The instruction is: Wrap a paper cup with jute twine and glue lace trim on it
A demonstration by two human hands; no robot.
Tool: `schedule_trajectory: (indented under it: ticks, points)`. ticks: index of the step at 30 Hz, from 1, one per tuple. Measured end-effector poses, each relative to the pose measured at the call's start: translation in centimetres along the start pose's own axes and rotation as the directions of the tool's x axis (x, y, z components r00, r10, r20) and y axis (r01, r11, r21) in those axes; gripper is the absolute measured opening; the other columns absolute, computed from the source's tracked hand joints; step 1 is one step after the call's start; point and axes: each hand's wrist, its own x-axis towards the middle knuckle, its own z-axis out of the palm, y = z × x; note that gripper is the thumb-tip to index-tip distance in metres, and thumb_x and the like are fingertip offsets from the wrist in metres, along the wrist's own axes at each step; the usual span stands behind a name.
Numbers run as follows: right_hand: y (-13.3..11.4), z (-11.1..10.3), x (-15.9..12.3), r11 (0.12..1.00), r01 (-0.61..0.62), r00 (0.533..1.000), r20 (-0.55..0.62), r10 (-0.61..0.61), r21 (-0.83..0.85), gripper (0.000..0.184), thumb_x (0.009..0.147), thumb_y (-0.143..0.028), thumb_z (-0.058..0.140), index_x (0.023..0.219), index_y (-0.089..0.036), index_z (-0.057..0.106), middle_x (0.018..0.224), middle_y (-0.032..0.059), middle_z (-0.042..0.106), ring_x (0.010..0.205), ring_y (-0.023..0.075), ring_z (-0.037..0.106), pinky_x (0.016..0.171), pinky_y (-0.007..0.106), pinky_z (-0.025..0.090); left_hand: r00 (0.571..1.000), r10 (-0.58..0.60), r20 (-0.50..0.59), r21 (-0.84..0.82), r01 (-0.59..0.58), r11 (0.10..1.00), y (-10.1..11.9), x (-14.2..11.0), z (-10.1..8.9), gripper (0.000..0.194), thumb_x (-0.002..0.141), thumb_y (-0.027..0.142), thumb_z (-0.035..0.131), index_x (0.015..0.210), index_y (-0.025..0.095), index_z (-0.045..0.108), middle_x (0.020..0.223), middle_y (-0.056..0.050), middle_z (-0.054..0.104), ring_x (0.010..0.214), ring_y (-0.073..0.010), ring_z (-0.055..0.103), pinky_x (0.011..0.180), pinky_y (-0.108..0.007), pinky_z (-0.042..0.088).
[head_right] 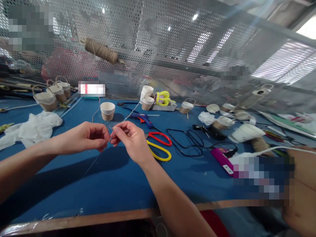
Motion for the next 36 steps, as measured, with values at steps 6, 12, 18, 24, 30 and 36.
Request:
schedule_trajectory:
  ticks: [6,12,18,24,30,36]
  points:
    - [0.0,0.1,0.0,0.998,-0.035,0.999,-0.006,0.035,-0.051,0.021,0.076,-0.036,0.066,0.074,-0.017,0.058,0.063,-0.0018,0.062,0.053,0.0097,0.059,0.052,0.024,0.049,0.991,0.034,-0.131,0.049,-0.028,0.998,-1.0,0.3,0.8,0.004,0.071,0.019,0.050,0.071,0.017,0.046,0.063,0.004,0.053,0.054,-0.0071,0.043,0.051,-0.019,0.033]
    - [0.2,-0.1,0.1,0.990,-0.078,0.997,-0.039,0.073,-0.120,0.023,0.076,-0.038,0.066,0.073,-0.017,0.058,0.061,-0.0018,0.060,0.051,0.0089,0.056,0.049,0.023,0.047,0.983,0.066,-0.169,0.196,-0.032,0.980,-1.1,0.5,0.7,0.012,0.077,0.026,0.048,0.073,0.015,0.051,0.059,0.004,0.046,0.053,-0.0077,0.038,0.050,-0.020,0.031]
    - [-0.2,-0.2,0.1,0.982,-0.176,0.984,0.008,0.177,-0.065,0.029,0.070,-0.043,0.069,0.069,-0.017,0.057,0.059,-0.0019,0.059,0.050,0.0087,0.054,0.045,0.021,0.043,0.964,0.168,-0.207,0.406,-0.071,0.911,-1.2,0.3,0.6,0.012,0.081,0.023,0.048,0.079,0.015,0.056,0.060,0.004,0.052,0.053,-0.0083,0.043,0.051,-0.019,0.035]
    - [-0.3,-0.1,0.0,0.983,-0.184,0.983,-0.023,0.185,0.015,0.027,0.071,-0.040,0.069,0.067,-0.017,0.057,0.056,-0.0036,0.056,0.047,0.0071,0.051,0.044,0.021,0.039,0.734,0.644,-0.214,0.737,-0.311,0.600,-2.3,0.6,0.9,0.012,0.085,0.015,0.050,0.077,0.015,0.060,0.074,-0.004,0.060,0.066,-0.0117,0.054,0.061,-0.022,0.043]
    - [-0.2,0.1,0.0,0.986,-0.136,0.989,-0.047,0.141,0.094,0.026,0.068,-0.038,0.072,0.071,-0.017,0.058,0.062,-0.0027,0.059,0.056,0.0080,0.054,0.051,0.021,0.044,0.601,0.780,-0.175,0.822,-0.347,0.452,-3.1,0.6,0.7,0.015,0.087,0.018,0.051,0.079,0.014,0.063,0.075,-0.006,0.064,0.068,-0.0116,0.058,0.064,-0.021,0.047]
    - [-0.9,-0.2,0.1,0.974,-0.155,0.983,-0.068,0.168,0.163,0.025,0.068,-0.035,0.073,0.075,-0.017,0.056,0.066,-0.0018,0.063,0.058,0.0086,0.058,0.053,0.021,0.047,0.553,0.824,-0.122,0.883,-0.318,0.344,-3.1,0.7,0.6,0.014,0.087,0.018,0.052,0.080,0.015,0.064,0.073,-0.005,0.064,0.066,-0.0117,0.058,0.062,-0.021,0.047]
